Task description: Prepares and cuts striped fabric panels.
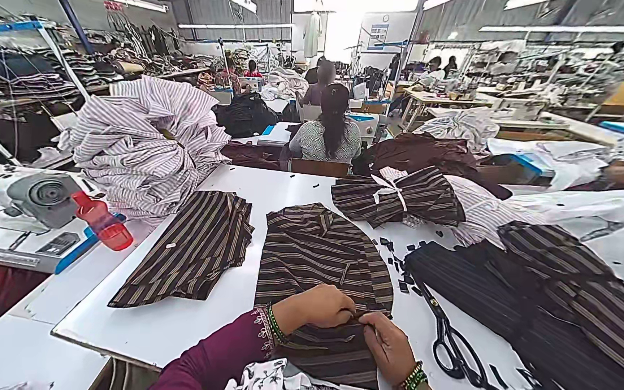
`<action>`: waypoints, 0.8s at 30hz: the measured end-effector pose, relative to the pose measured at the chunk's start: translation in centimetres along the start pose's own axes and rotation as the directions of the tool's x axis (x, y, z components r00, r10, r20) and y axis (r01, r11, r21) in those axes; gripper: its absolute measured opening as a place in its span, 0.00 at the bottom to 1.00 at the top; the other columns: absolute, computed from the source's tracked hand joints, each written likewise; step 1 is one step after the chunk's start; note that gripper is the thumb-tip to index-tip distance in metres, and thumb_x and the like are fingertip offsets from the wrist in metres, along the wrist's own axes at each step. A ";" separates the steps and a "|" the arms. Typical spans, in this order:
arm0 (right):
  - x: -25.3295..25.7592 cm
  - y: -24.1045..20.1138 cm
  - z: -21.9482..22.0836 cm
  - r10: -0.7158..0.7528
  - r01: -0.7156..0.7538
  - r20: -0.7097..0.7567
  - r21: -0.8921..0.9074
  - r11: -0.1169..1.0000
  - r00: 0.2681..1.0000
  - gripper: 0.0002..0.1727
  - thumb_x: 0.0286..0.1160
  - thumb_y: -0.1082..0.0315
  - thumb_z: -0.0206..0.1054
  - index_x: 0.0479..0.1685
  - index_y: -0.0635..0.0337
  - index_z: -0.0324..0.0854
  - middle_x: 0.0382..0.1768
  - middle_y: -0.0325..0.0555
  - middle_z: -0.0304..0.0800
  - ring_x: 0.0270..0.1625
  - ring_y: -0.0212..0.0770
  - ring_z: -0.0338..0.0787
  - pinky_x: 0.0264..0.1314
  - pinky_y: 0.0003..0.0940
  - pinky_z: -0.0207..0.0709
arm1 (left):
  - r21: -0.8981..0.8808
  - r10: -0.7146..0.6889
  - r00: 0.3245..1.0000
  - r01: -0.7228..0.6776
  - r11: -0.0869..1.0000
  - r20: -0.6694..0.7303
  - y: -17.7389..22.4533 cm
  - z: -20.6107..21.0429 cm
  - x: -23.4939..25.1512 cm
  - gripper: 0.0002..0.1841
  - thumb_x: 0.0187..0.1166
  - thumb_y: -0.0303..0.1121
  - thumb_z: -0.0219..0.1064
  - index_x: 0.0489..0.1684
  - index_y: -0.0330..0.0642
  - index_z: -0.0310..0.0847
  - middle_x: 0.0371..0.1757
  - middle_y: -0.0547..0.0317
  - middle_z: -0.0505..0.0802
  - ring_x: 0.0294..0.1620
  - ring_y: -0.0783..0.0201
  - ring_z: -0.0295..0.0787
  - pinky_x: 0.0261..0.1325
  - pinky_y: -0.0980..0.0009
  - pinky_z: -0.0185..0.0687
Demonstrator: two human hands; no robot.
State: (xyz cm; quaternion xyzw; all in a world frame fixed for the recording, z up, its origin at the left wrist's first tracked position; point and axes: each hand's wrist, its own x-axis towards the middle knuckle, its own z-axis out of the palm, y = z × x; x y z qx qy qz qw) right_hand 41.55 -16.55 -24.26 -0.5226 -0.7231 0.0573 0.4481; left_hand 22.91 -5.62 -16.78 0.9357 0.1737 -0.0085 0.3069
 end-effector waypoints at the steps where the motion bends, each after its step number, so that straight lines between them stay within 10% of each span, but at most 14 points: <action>1: 0.0 0.0 0.1 0.006 -0.006 -0.011 -0.005 1.000 1.000 0.14 0.67 0.71 0.58 0.36 0.68 0.91 0.35 0.54 0.94 0.35 0.47 0.94 0.38 0.40 0.86 | -0.019 0.015 1.000 -0.015 1.000 -0.017 -0.2 0.2 -0.1 0.17 0.89 0.27 0.51 0.54 0.26 0.86 0.46 0.32 0.93 0.51 0.36 0.91 0.59 0.39 0.78; 7: -0.2 0.5 0.4 0.022 -0.023 -0.075 -0.005 1.000 0.997 0.15 0.72 0.68 0.58 0.37 0.68 0.89 0.33 0.54 0.93 0.32 0.44 0.92 0.37 0.37 0.86 | -0.065 -0.050 0.998 0.048 0.997 -0.024 0.4 1.9 -0.3 0.24 0.84 0.46 0.66 0.55 0.27 0.85 0.42 0.33 0.92 0.47 0.37 0.91 0.55 0.38 0.80; 14: 0.1 -0.3 -0.5 0.112 -0.111 -0.014 0.047 0.993 0.994 0.16 0.74 0.68 0.60 0.44 0.74 0.88 0.44 0.61 0.94 0.45 0.54 0.95 0.50 0.48 0.87 | -0.276 -0.135 0.970 0.076 0.958 -0.201 -0.2 2.5 -0.9 0.15 0.83 0.30 0.63 0.55 0.24 0.86 0.47 0.35 0.92 0.45 0.46 0.90 0.56 0.49 0.82; 19: 0.2 0.1 -0.4 0.109 -0.111 0.025 0.116 0.987 0.994 0.21 0.61 0.75 0.69 0.56 0.78 0.83 0.52 0.67 0.91 0.52 0.58 0.93 0.58 0.47 0.86 | -0.440 -0.175 0.957 0.057 0.896 -0.232 -1.7 2.8 -1.0 0.13 0.81 0.33 0.63 0.45 0.29 0.85 0.28 0.63 0.81 0.26 0.77 0.69 0.35 0.77 0.68; 24: 0.3 0.2 -0.5 0.082 -0.078 -0.028 0.131 0.988 0.996 0.13 0.71 0.74 0.64 0.47 0.73 0.87 0.44 0.60 0.94 0.46 0.49 0.94 0.54 0.39 0.86 | -0.542 -0.195 0.953 0.040 0.839 -0.232 -2.1 3.1 -0.9 0.09 0.78 0.33 0.67 0.41 0.35 0.84 0.20 0.77 0.74 0.21 0.84 0.64 0.30 0.84 0.62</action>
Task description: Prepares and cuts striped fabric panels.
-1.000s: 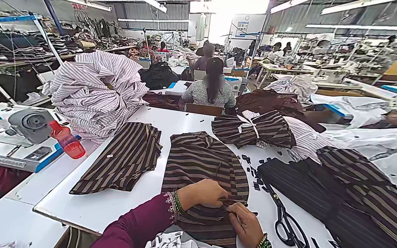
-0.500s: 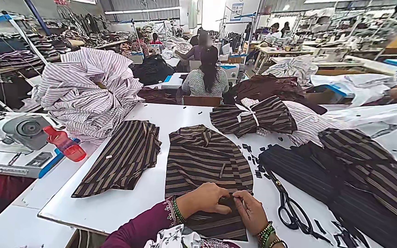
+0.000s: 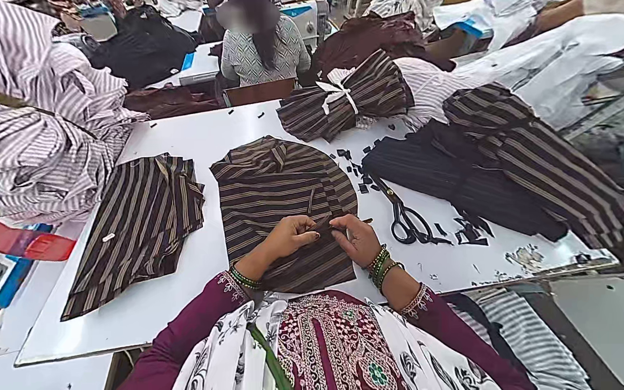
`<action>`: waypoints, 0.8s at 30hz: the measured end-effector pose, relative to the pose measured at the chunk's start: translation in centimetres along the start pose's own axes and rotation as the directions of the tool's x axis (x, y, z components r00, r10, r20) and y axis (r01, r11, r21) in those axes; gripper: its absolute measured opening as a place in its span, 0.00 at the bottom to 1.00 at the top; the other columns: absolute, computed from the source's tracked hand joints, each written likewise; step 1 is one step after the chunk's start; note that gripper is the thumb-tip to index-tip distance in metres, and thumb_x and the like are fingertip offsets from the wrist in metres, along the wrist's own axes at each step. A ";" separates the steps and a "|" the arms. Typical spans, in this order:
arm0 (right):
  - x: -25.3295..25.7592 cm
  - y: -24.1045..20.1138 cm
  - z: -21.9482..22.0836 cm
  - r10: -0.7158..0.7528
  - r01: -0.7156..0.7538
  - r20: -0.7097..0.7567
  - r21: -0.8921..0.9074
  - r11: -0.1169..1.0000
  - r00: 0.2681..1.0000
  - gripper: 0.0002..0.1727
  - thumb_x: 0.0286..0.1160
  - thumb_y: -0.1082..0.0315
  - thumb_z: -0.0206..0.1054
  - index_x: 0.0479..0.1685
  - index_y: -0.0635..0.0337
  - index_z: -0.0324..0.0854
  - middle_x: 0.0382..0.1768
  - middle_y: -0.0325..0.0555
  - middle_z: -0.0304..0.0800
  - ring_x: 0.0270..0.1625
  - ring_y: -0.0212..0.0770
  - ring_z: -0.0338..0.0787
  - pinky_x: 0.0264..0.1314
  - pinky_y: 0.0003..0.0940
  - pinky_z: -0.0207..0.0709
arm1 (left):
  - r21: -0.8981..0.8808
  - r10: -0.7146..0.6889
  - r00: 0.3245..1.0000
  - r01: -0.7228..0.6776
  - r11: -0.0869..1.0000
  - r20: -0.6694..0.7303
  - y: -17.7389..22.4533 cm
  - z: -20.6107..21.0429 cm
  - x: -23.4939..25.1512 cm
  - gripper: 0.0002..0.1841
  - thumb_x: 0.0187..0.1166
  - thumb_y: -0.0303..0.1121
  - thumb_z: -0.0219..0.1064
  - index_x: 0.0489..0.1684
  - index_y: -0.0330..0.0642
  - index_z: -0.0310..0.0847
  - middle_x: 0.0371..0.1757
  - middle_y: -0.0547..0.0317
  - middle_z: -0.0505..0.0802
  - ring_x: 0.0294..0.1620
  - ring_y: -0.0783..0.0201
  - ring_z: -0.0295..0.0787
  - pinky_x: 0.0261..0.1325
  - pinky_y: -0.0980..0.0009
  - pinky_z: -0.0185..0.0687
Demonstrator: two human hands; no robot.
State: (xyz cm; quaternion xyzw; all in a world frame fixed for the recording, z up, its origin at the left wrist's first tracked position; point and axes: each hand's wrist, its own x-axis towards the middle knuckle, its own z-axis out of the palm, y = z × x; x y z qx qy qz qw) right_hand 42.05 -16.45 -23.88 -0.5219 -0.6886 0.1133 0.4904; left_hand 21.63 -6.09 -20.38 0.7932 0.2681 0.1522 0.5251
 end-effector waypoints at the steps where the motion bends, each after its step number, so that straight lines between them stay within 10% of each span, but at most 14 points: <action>1: 0.0 0.1 0.0 -0.001 0.001 -0.007 0.015 1.000 1.000 0.11 0.74 0.72 0.63 0.43 0.71 0.88 0.42 0.58 0.93 0.44 0.45 0.93 0.52 0.35 0.85 | -0.031 -0.006 1.000 0.006 1.000 0.005 0.0 0.0 0.1 0.08 0.78 0.34 0.69 0.40 0.37 0.84 0.21 0.78 0.75 0.21 0.85 0.66 0.30 0.84 0.64; 8: -0.1 0.1 0.0 -0.020 0.023 -0.062 0.051 0.998 0.998 0.13 0.80 0.72 0.59 0.45 0.73 0.87 0.41 0.57 0.93 0.40 0.37 0.90 0.49 0.25 0.82 | 0.039 0.047 0.986 -0.042 0.998 -0.161 1.4 -0.2 0.9 0.12 0.84 0.35 0.61 0.40 0.37 0.86 0.23 0.74 0.79 0.23 0.84 0.69 0.31 0.83 0.66; 12: 0.0 0.2 0.0 0.030 -0.026 -0.060 0.061 0.998 0.998 0.14 0.80 0.73 0.57 0.47 0.74 0.86 0.40 0.58 0.93 0.38 0.37 0.89 0.48 0.26 0.82 | 0.421 0.017 0.997 -0.049 0.906 0.079 4.1 0.6 0.4 0.24 0.81 0.47 0.68 0.56 0.30 0.87 0.35 0.44 0.91 0.32 0.53 0.83 0.43 0.53 0.79; 14: 0.0 0.2 0.0 0.037 -0.032 -0.089 0.059 0.998 0.995 0.14 0.80 0.73 0.56 0.46 0.74 0.86 0.41 0.59 0.92 0.41 0.38 0.90 0.50 0.27 0.82 | 0.457 0.019 0.996 -0.057 0.888 0.087 4.1 1.4 0.2 0.17 0.82 0.37 0.63 0.52 0.29 0.88 0.37 0.40 0.93 0.36 0.47 0.89 0.46 0.48 0.80; 20: 0.0 0.5 0.0 -0.009 0.024 -0.205 0.069 0.997 0.979 0.19 0.60 0.77 0.58 0.51 0.73 0.84 0.52 0.63 0.84 0.36 0.31 0.78 0.34 0.18 0.70 | 0.123 -0.059 0.997 0.065 0.990 -0.055 2.4 0.2 0.7 0.11 0.84 0.33 0.59 0.42 0.35 0.85 0.24 0.73 0.78 0.23 0.82 0.67 0.32 0.81 0.65; 24: 0.0 0.5 0.2 -0.036 0.055 -0.186 0.099 0.994 0.982 0.13 0.76 0.68 0.65 0.46 0.65 0.92 0.53 0.62 0.86 0.51 0.34 0.86 0.52 0.19 0.80 | 0.125 -0.041 0.999 0.040 0.991 0.006 2.0 0.1 0.7 0.11 0.83 0.34 0.61 0.39 0.36 0.85 0.22 0.74 0.76 0.22 0.82 0.65 0.30 0.81 0.63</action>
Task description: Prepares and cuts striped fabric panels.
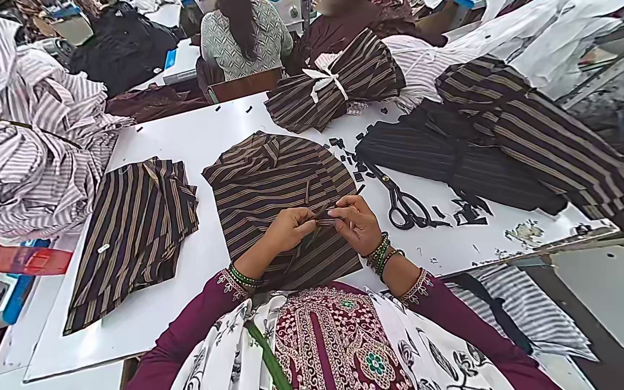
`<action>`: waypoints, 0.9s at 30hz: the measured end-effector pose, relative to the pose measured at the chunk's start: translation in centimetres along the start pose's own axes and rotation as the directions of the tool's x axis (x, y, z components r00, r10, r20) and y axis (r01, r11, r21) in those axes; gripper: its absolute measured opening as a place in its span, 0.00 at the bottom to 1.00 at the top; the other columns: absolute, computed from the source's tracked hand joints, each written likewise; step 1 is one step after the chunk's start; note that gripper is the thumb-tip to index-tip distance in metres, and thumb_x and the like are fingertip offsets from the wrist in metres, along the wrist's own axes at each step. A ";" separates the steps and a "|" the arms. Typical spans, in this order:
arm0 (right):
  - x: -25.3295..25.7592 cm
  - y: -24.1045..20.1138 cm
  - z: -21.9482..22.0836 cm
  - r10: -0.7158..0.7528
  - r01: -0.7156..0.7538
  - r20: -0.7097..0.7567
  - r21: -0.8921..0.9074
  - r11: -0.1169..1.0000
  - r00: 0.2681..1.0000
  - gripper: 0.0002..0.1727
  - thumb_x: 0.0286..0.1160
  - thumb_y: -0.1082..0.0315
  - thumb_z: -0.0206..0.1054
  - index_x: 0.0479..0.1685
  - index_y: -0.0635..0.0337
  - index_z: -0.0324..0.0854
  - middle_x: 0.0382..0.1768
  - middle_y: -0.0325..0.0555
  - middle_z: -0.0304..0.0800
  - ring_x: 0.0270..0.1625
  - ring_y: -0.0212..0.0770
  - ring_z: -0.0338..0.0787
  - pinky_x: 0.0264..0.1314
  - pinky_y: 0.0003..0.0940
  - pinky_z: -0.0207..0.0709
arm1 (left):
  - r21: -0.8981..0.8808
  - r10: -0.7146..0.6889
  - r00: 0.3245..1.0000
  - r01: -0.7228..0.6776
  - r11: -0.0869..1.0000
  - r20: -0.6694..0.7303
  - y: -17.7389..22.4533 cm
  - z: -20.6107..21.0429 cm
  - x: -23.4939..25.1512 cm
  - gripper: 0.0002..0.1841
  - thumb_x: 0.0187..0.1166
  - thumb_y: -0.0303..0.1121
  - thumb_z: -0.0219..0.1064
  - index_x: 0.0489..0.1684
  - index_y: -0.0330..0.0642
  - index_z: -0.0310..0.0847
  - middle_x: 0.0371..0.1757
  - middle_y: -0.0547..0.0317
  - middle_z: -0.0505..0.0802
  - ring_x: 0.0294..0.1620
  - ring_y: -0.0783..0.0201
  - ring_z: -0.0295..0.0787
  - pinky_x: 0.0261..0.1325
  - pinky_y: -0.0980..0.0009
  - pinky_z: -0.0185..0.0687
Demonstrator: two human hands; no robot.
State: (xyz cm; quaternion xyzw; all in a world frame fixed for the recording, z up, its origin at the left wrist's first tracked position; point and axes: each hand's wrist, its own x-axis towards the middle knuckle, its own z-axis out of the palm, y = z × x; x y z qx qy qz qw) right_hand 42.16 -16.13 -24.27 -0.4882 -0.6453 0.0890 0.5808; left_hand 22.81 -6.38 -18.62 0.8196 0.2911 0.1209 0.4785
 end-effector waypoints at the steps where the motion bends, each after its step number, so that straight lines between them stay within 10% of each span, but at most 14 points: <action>1: 0.0 0.0 0.0 -0.006 0.006 0.002 0.019 1.000 1.000 0.13 0.79 0.64 0.66 0.42 0.65 0.93 0.52 0.61 0.86 0.51 0.32 0.86 0.53 0.18 0.79 | 0.000 0.012 1.000 -0.012 1.000 -0.005 -0.1 0.1 0.0 0.12 0.84 0.36 0.61 0.37 0.37 0.85 0.21 0.75 0.75 0.21 0.83 0.64 0.29 0.82 0.62; 7: 0.0 0.1 -0.2 -0.073 0.072 0.006 0.080 0.994 0.997 0.21 0.88 0.57 0.58 0.36 0.68 0.80 0.49 0.56 0.85 0.55 0.29 0.84 0.60 0.15 0.75 | -0.111 0.139 0.890 -0.206 0.972 -0.435 -0.2 0.2 0.3 0.11 0.85 0.29 0.59 0.38 0.35 0.86 0.27 0.74 0.84 0.28 0.87 0.75 0.36 0.86 0.72; 13: 0.1 0.0 -0.3 -0.028 0.028 -0.031 0.016 0.999 0.999 0.19 0.87 0.59 0.58 0.35 0.69 0.79 0.48 0.58 0.85 0.57 0.34 0.84 0.63 0.18 0.75 | 0.149 0.375 0.909 -0.352 0.924 -0.180 0.8 2.4 -0.2 0.16 0.86 0.35 0.60 0.45 0.30 0.90 0.28 0.56 0.90 0.26 0.76 0.78 0.37 0.78 0.76; 17: 0.1 0.0 -0.4 -0.007 0.007 -0.037 0.010 1.000 0.999 0.19 0.86 0.60 0.59 0.34 0.69 0.80 0.47 0.57 0.86 0.56 0.36 0.85 0.62 0.20 0.76 | 0.052 0.250 0.954 -0.245 0.968 -0.163 0.8 3.1 -0.1 0.21 0.76 0.45 0.73 0.48 0.32 0.87 0.20 0.72 0.78 0.20 0.83 0.64 0.28 0.84 0.61; 27: 0.0 0.4 -0.2 -0.032 0.030 -0.066 -0.036 0.999 0.997 0.19 0.85 0.59 0.60 0.41 0.71 0.81 0.47 0.58 0.85 0.48 0.33 0.85 0.54 0.19 0.77 | 0.215 0.006 1.000 -0.007 0.977 0.006 2.5 2.0 -0.7 0.16 0.87 0.36 0.55 0.49 0.31 0.84 0.29 0.52 0.84 0.30 0.62 0.77 0.40 0.62 0.74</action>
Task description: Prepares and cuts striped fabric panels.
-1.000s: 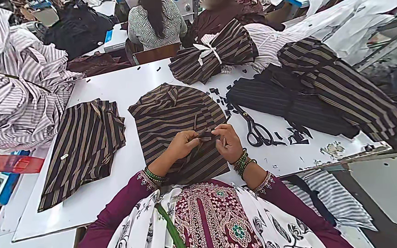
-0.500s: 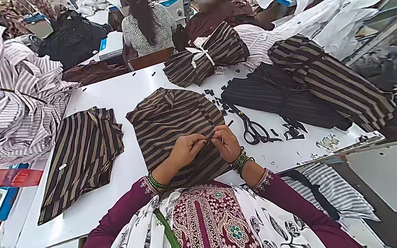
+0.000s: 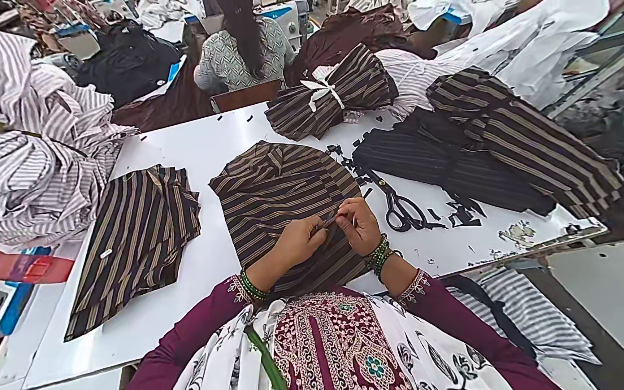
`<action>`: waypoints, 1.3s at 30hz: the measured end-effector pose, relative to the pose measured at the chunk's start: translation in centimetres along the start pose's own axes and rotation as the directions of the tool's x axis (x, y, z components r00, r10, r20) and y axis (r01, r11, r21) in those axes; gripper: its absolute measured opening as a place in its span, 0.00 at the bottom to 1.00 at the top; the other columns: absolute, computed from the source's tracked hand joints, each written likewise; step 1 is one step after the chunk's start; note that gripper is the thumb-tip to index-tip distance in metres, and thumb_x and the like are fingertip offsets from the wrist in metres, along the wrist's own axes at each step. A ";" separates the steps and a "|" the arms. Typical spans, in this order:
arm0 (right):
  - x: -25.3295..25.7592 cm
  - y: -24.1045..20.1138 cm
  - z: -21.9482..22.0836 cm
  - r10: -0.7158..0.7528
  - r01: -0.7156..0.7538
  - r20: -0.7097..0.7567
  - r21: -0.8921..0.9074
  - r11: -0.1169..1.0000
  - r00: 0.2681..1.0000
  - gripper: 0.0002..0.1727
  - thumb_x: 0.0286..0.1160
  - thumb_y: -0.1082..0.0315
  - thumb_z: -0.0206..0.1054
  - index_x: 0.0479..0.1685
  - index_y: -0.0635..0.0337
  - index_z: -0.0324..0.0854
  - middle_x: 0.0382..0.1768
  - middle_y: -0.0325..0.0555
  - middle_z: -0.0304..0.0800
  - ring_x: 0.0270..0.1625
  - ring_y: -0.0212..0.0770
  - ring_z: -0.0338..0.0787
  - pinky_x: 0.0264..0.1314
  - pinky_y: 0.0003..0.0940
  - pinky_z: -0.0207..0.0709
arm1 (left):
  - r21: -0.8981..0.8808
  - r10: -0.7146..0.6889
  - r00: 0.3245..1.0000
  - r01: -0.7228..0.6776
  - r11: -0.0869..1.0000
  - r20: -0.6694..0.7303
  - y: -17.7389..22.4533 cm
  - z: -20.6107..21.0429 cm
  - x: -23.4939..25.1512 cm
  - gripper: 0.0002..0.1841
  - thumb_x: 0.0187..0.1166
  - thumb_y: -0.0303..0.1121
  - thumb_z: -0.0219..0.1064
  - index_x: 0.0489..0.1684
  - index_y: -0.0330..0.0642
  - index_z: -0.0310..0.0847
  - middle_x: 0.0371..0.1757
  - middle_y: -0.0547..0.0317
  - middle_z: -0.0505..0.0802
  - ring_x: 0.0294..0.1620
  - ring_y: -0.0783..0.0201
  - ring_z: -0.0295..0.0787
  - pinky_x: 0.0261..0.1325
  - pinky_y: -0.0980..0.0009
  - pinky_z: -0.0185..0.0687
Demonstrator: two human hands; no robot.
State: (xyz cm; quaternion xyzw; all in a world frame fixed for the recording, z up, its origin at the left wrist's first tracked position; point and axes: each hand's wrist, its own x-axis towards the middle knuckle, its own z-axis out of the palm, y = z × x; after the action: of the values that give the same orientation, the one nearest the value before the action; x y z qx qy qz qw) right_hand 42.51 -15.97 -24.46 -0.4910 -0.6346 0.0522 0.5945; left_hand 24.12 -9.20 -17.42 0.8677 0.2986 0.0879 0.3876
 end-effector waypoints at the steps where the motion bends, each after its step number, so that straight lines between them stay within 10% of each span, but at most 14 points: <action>1: -0.1 0.1 0.0 -0.001 0.001 -0.007 -0.007 1.000 1.000 0.21 0.85 0.57 0.61 0.46 0.73 0.80 0.48 0.59 0.84 0.42 0.30 0.82 0.45 0.17 0.76 | -0.057 -0.010 0.996 0.005 0.998 -0.088 0.0 -0.5 0.0 0.16 0.87 0.33 0.54 0.48 0.30 0.85 0.33 0.51 0.87 0.33 0.63 0.80 0.43 0.62 0.77; 3: -0.1 0.0 0.0 0.012 -0.012 -0.004 0.008 1.000 1.000 0.26 0.83 0.53 0.64 0.51 0.76 0.79 0.50 0.60 0.83 0.33 0.24 0.75 0.34 0.14 0.69 | -0.310 -0.118 0.929 0.004 0.951 -0.350 -0.1 -2.9 -0.2 0.13 0.87 0.28 0.53 0.45 0.29 0.83 0.35 0.56 0.87 0.37 0.70 0.82 0.48 0.68 0.79; 7: -0.4 -0.3 -0.3 0.080 -0.092 0.152 0.079 0.993 0.985 0.34 0.77 0.46 0.68 0.54 0.77 0.79 0.53 0.58 0.82 0.30 0.19 0.70 0.29 0.12 0.62 | -0.761 -0.529 0.568 -0.322 0.562 -0.631 -1.3 -11.9 -4.2 0.08 0.90 0.36 0.49 0.47 0.51 0.75 0.33 0.70 0.89 0.33 0.75 0.88 0.37 0.72 0.87; 11: 0.0 -0.1 -0.7 0.137 -0.172 0.415 0.048 0.984 0.900 0.44 0.74 0.31 0.61 0.58 0.73 0.79 0.51 0.55 0.84 0.31 0.24 0.72 0.33 0.20 0.68 | -0.589 -0.490 0.382 -0.709 0.389 -0.784 -5.1 -17.8 -12.8 0.14 0.90 0.36 0.38 0.45 0.53 0.73 0.39 0.66 0.90 0.44 0.69 0.90 0.53 0.66 0.88; 15: 0.0 -0.3 -0.6 0.176 -0.221 0.374 0.080 0.972 0.910 0.52 0.69 0.22 0.58 0.58 0.73 0.79 0.43 0.44 0.85 0.27 0.16 0.68 0.29 0.16 0.65 | -0.550 -0.595 0.219 -0.699 0.457 -0.773 -6.6 -17.6 -19.3 0.19 0.92 0.37 0.36 0.36 0.56 0.73 0.26 0.71 0.88 0.23 0.79 0.85 0.26 0.84 0.82; 20: 2.0 -5.3 0.6 0.069 -0.097 0.204 0.128 0.987 0.977 0.24 0.74 0.52 0.72 0.46 0.71 0.82 0.51 0.45 0.86 0.28 0.12 0.67 0.28 0.09 0.59 | -0.634 -0.536 0.382 -0.638 0.437 -0.753 -6.2 -17.2 -22.9 0.26 0.93 0.39 0.32 0.32 0.55 0.81 0.27 0.69 0.92 0.26 0.76 0.89 0.31 0.81 0.86; 25: 5.6 -9.7 5.0 -0.239 0.197 0.318 0.159 0.967 0.918 0.18 0.81 0.55 0.66 0.44 0.65 0.89 0.51 0.53 0.92 0.55 0.30 0.88 0.56 0.23 0.81 | -0.607 -0.360 0.489 -0.622 0.495 -0.795 -4.5 -19.1 -23.5 0.28 0.93 0.37 0.31 0.34 0.53 0.83 0.32 0.66 0.95 0.31 0.72 0.94 0.34 0.78 0.89; 31: 8.8 -12.8 10.5 0.212 0.114 0.599 -0.459 0.881 0.772 0.24 0.71 0.57 0.77 0.65 0.58 0.88 0.87 0.64 0.64 0.56 0.66 0.91 0.52 0.61 0.84 | -0.575 -0.181 0.578 -0.627 0.526 -0.796 -4.7 -21.1 -24.0 0.28 0.92 0.35 0.32 0.37 0.53 0.86 0.35 0.65 0.97 0.34 0.72 0.95 0.35 0.78 0.91; 34: 10.1 -13.2 10.6 0.345 0.021 0.526 -0.570 0.821 0.778 0.19 0.73 0.62 0.75 0.61 0.58 0.90 0.92 0.59 0.53 0.57 0.65 0.91 0.55 0.61 0.83 | -0.558 -0.166 0.569 -0.633 0.538 -0.805 -5.3 -22.0 -24.5 0.26 0.91 0.34 0.33 0.37 0.54 0.85 0.34 0.65 0.97 0.33 0.72 0.95 0.36 0.77 0.91; 39: 11.5 -12.5 9.3 0.238 0.034 0.654 -0.374 0.927 0.719 0.20 0.70 0.49 0.77 0.40 0.60 0.94 0.87 0.57 0.66 0.71 0.56 0.84 0.66 0.59 0.78 | -0.552 -0.144 0.573 -0.644 0.530 -0.807 -7.0 -23.2 -25.3 0.25 0.90 0.34 0.35 0.38 0.53 0.85 0.34 0.65 0.97 0.32 0.72 0.95 0.36 0.77 0.91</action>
State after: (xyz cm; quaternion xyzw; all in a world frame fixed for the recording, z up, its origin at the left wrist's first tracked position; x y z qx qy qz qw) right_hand 30.19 -9.70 -10.96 -0.5712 -0.7793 0.1465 0.2120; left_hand -8.29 -5.97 -4.62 0.4942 0.2118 0.6416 0.5470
